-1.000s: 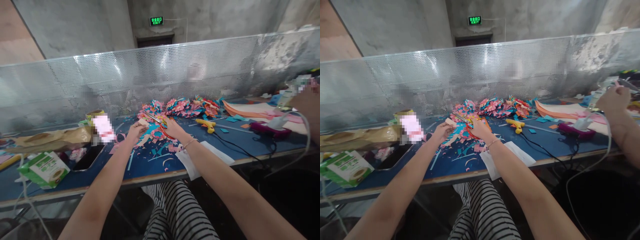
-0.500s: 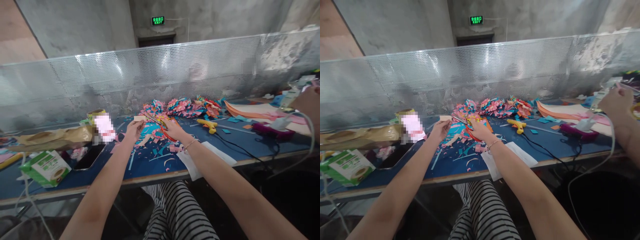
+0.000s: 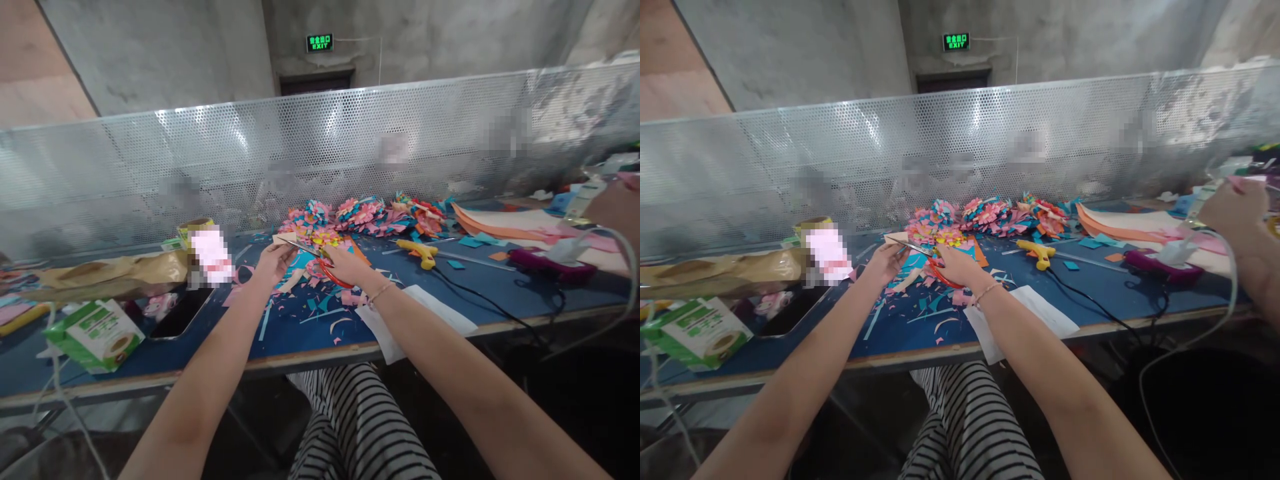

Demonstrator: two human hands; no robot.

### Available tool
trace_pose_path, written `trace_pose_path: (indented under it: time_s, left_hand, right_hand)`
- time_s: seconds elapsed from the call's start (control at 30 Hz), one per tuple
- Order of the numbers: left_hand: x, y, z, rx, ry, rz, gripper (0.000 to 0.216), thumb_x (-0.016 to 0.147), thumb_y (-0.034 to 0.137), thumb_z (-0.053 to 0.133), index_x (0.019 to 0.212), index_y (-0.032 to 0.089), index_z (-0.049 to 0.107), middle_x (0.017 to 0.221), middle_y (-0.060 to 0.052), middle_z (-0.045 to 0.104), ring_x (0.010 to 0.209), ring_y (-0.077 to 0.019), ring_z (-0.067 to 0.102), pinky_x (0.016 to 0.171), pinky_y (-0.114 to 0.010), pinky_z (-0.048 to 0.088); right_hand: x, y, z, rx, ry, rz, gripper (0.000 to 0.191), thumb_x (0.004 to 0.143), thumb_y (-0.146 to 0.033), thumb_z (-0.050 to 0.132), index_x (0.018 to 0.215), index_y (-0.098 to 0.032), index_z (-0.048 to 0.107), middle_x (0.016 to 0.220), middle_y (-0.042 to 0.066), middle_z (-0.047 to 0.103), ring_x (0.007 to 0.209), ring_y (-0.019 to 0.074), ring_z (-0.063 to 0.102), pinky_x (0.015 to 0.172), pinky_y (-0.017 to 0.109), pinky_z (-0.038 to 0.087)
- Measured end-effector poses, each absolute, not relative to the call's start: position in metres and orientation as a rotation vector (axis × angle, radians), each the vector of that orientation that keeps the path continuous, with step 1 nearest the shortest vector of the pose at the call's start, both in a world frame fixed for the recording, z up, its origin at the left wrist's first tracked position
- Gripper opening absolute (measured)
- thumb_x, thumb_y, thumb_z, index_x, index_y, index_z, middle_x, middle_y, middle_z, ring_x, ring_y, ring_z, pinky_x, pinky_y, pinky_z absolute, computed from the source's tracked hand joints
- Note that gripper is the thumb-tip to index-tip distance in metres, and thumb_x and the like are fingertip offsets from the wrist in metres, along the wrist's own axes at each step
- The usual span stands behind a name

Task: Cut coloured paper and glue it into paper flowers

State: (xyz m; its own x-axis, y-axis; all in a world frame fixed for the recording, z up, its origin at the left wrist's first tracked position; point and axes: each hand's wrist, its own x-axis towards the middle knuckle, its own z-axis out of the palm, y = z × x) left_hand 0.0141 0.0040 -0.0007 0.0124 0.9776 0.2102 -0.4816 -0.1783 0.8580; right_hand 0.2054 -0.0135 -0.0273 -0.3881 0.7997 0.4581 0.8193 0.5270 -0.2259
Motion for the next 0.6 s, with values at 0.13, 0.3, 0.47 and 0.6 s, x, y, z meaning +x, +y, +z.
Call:
trace_pose_path:
  time_s: [0.13,0.3,0.47,0.6]
  left_hand:
    - [0.0155,0.0040,-0.0022,0.998,0.648,1.482,0.009,0.064,0.005,0.066,0.067,0.013,0.065,0.070,-0.002,0.068,0.070,-0.0098,0.064,0.079,-0.022,0.052]
    - [0.0157,0.0061,-0.0041,1.021,0.646,1.489,0.010,0.063,0.007,0.068,0.070,0.013,0.066,0.071,-0.003,0.069,0.072,-0.0119,0.065,0.078,-0.022,0.054]
    - [0.0144,0.0082,-0.0048,0.976,0.637,1.471,0.010,0.064,0.005,0.067,0.070,0.013,0.066,0.069,-0.002,0.068,0.067,-0.0094,0.064,0.073,-0.019,0.054]
    - [0.0145,0.0085,-0.0043,0.988,0.676,1.468,0.009,0.066,0.007,0.069,0.072,0.013,0.066,0.071,-0.003,0.069,0.073,-0.0114,0.065,0.077,-0.021,0.054]
  right_hand:
    - [0.2053,-0.0127,-0.0277,-1.289,-2.257,-0.050,0.047,0.088,-0.053,0.040,0.114,-0.014,0.046,0.109,0.014,0.061,0.091,0.0212,0.059,0.072,0.027,0.040]
    - [0.2055,-0.0118,-0.0289,-1.273,-2.258,-0.056,0.044,0.089,-0.050,0.041,0.116,-0.014,0.046,0.110,0.014,0.061,0.092,0.0199,0.059,0.073,0.025,0.040]
    - [0.2056,-0.0103,-0.0293,-1.264,-2.265,-0.076,0.043,0.089,-0.048,0.042,0.115,-0.015,0.046,0.107,0.014,0.062,0.089,0.0197,0.059,0.071,0.025,0.040]
    - [0.2053,-0.0104,-0.0288,-1.257,-2.262,-0.072,0.046,0.089,-0.052,0.040,0.114,-0.015,0.047,0.106,0.013,0.062,0.090,0.0195,0.059,0.072,0.025,0.040]
